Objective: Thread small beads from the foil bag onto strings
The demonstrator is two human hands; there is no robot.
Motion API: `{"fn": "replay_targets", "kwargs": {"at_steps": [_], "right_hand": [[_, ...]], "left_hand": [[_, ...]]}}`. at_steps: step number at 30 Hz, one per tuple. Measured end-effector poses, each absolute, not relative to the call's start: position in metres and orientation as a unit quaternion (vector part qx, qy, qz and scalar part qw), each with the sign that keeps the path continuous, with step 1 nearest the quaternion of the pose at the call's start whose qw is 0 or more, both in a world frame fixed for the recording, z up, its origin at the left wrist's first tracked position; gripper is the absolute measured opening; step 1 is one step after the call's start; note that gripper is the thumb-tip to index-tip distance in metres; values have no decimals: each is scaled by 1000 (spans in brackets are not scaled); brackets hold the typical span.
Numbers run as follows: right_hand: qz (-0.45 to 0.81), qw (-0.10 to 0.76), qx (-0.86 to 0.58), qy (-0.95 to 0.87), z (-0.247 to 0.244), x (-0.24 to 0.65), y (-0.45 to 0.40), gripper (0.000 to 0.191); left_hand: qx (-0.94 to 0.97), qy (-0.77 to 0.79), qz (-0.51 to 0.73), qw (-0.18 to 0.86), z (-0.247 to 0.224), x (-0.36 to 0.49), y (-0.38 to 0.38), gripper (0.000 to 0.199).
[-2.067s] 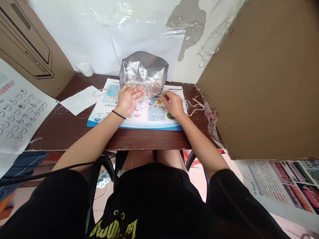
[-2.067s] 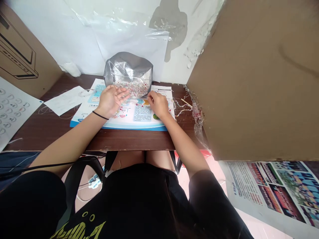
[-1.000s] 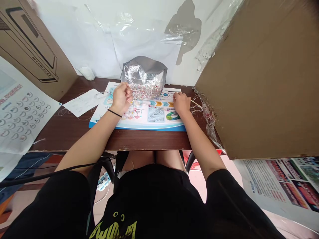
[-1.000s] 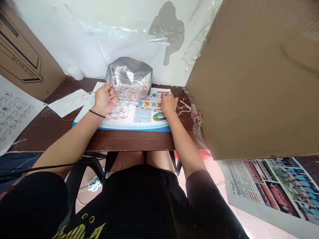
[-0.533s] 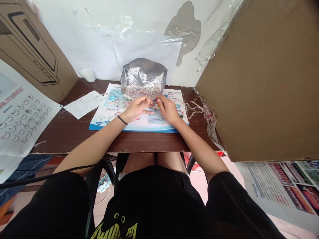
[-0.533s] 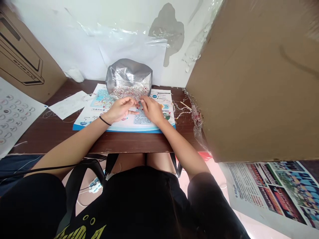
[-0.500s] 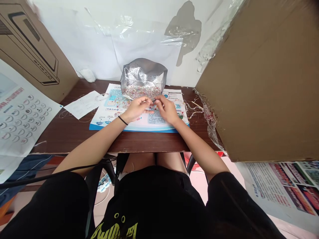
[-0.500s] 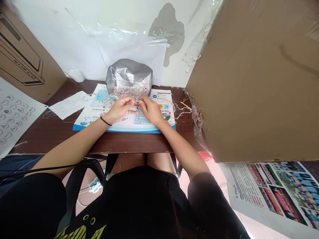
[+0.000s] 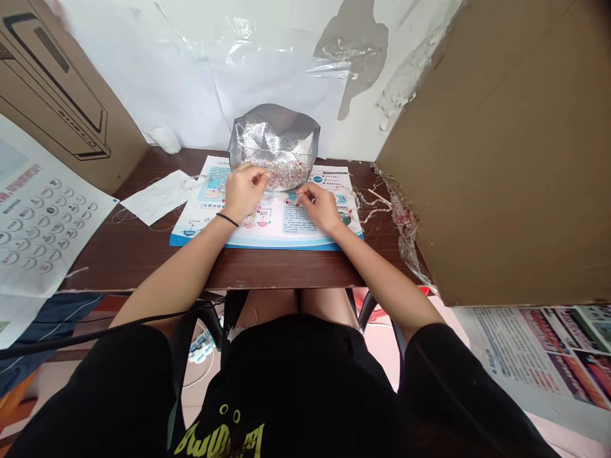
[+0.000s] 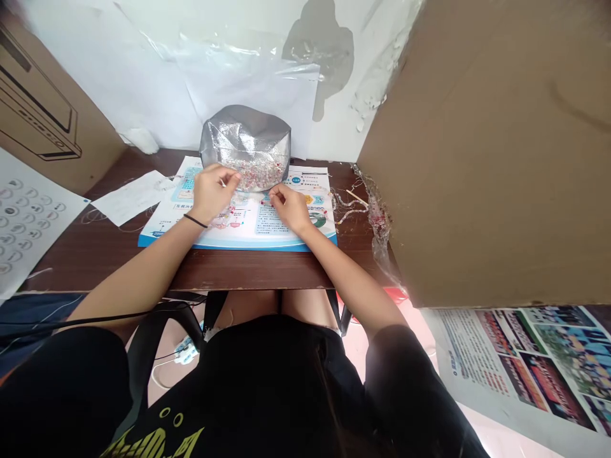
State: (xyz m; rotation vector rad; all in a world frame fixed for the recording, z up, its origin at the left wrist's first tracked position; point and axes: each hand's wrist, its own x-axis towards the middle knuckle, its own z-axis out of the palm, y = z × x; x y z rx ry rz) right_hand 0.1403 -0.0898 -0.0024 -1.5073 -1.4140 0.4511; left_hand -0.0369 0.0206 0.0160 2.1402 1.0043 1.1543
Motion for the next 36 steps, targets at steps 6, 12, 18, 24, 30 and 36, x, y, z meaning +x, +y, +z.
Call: {"fn": "replay_targets", "kwargs": {"at_steps": [6,12,18,24,30,36], "right_hand": [[191,499,-617,-578,-6,136,-87,11],[193,494,-613,-585,-10,138,-85,10],[181,481,-623,-589,-12,139,-85,8],[124,459,-640,-603,-9,143,-86,15],[70,481,-630,-606,-3,142,-90,14],[53,471,-621,-624,-3,140,-92,13]], "left_hand": [[820,393,352,222,9,-43,45,10],[838,379,315,235,-1,-36,47,7],[790,380,378,296,1,-38,51,10],[716,374,400,433,19,-32,21,6],[592,345,323,653,16,-18,-9,6],[534,340,302,713,2,-14,-6,7]]}}
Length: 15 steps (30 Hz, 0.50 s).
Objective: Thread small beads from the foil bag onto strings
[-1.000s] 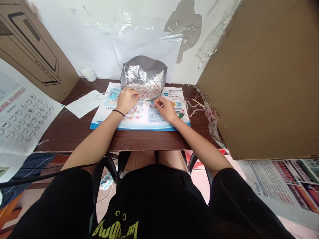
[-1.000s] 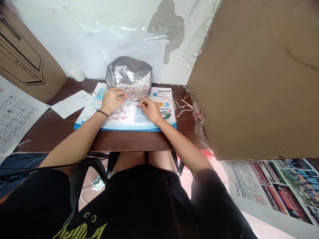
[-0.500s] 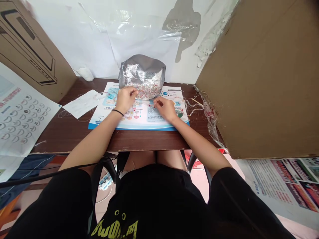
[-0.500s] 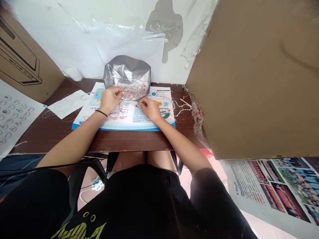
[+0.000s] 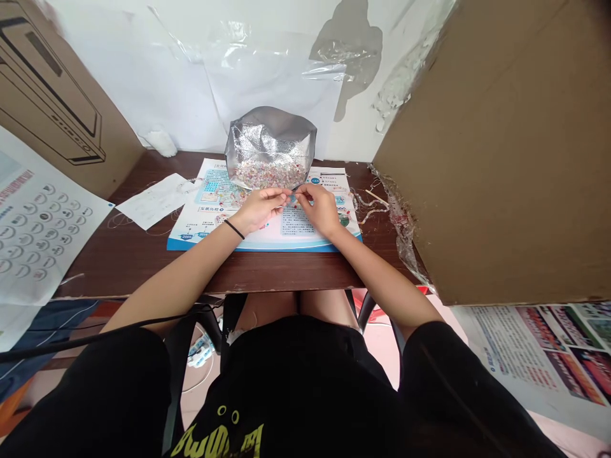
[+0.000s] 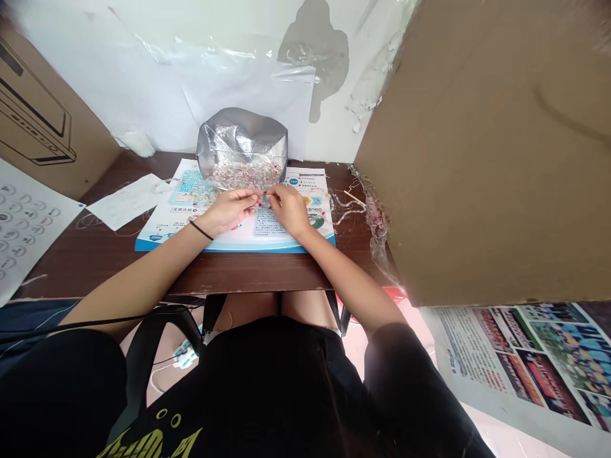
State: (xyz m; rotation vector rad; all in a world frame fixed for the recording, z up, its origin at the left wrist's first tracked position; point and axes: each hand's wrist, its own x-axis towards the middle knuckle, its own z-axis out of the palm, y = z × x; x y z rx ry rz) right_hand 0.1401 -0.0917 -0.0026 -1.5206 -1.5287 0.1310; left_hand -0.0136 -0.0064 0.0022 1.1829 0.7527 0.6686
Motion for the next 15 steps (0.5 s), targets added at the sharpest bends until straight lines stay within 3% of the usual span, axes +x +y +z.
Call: {"fn": "replay_targets", "kwargs": {"at_steps": [11,15], "right_hand": [[62,444,-622,-642,0,137,-96,15],[60,444,-625,-640,1,136,-97,15]], "left_hand": [[540,320,296,720,-4,-15,-1,18],[531,329,290,725,-1,-15,-2,14]]}}
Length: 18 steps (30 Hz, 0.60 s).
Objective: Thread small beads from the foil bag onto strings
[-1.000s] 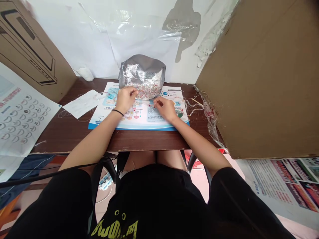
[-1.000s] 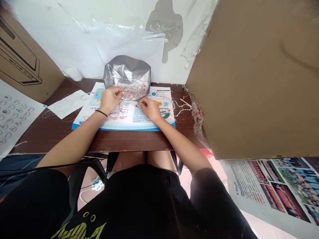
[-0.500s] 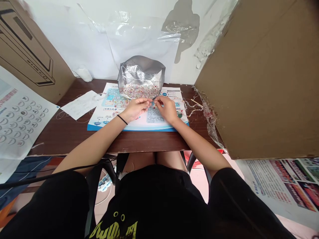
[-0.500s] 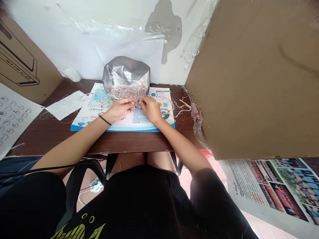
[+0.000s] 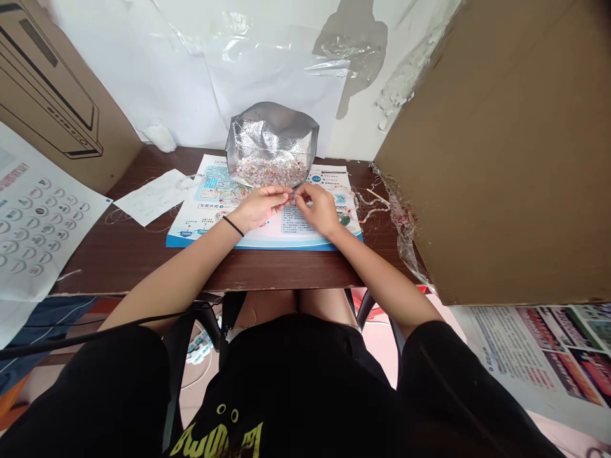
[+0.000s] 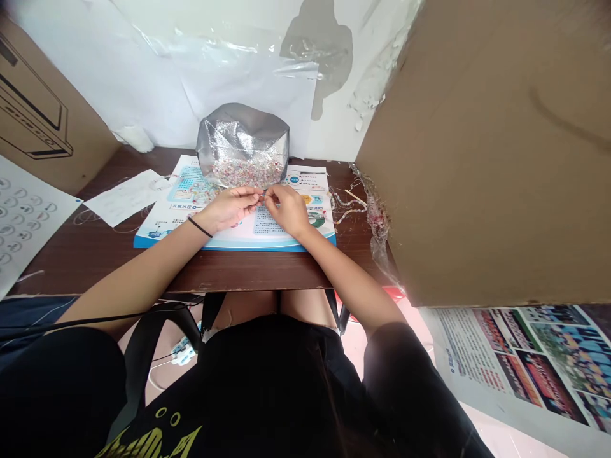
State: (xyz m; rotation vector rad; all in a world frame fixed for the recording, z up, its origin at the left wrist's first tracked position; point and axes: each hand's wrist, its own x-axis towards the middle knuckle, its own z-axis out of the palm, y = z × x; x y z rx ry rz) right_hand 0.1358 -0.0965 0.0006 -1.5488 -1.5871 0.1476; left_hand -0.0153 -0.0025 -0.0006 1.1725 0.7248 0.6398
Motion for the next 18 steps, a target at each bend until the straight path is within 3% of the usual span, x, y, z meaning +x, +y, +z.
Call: {"fn": "replay_targets", "kwargs": {"at_steps": [18], "right_hand": [[64,427,-633,-642,3,134,-99,15]], "left_hand": [[534,338,273,726,3,-17,-2,14]]}}
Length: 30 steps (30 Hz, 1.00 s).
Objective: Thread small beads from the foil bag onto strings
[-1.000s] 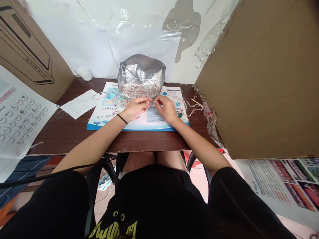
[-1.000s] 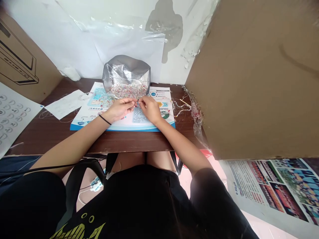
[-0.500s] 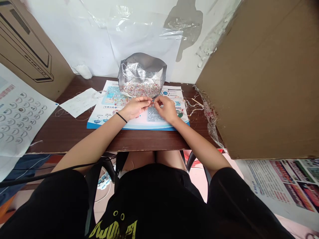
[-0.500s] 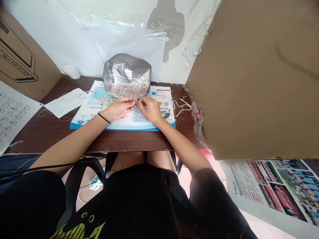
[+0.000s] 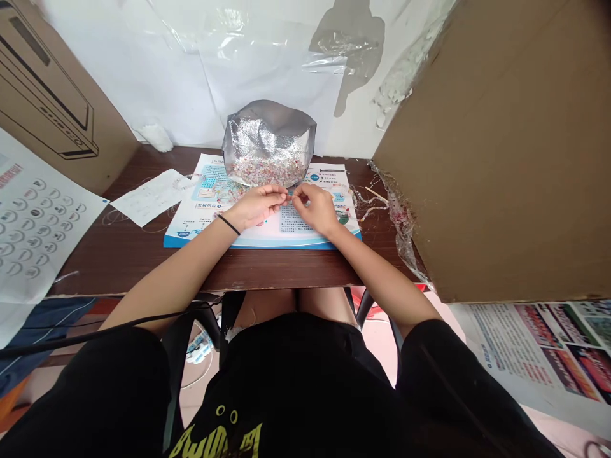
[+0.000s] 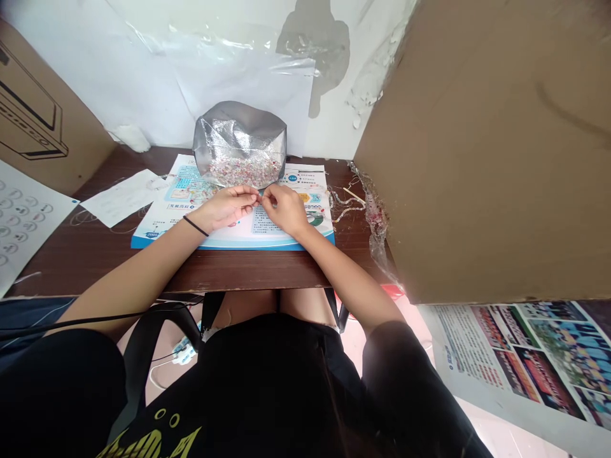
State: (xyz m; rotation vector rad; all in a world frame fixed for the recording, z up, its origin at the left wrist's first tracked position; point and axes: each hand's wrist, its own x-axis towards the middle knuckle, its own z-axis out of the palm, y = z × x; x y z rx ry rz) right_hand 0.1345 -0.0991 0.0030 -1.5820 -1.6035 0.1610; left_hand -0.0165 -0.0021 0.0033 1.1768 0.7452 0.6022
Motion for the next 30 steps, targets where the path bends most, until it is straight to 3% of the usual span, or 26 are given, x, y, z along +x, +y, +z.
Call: {"fn": "replay_targets", "kwargs": {"at_steps": [30], "right_hand": [[54,411,-629,-658,1,136,-98,12]], "left_hand": [[559,340,263,709,7,-17,-7,19]]}}
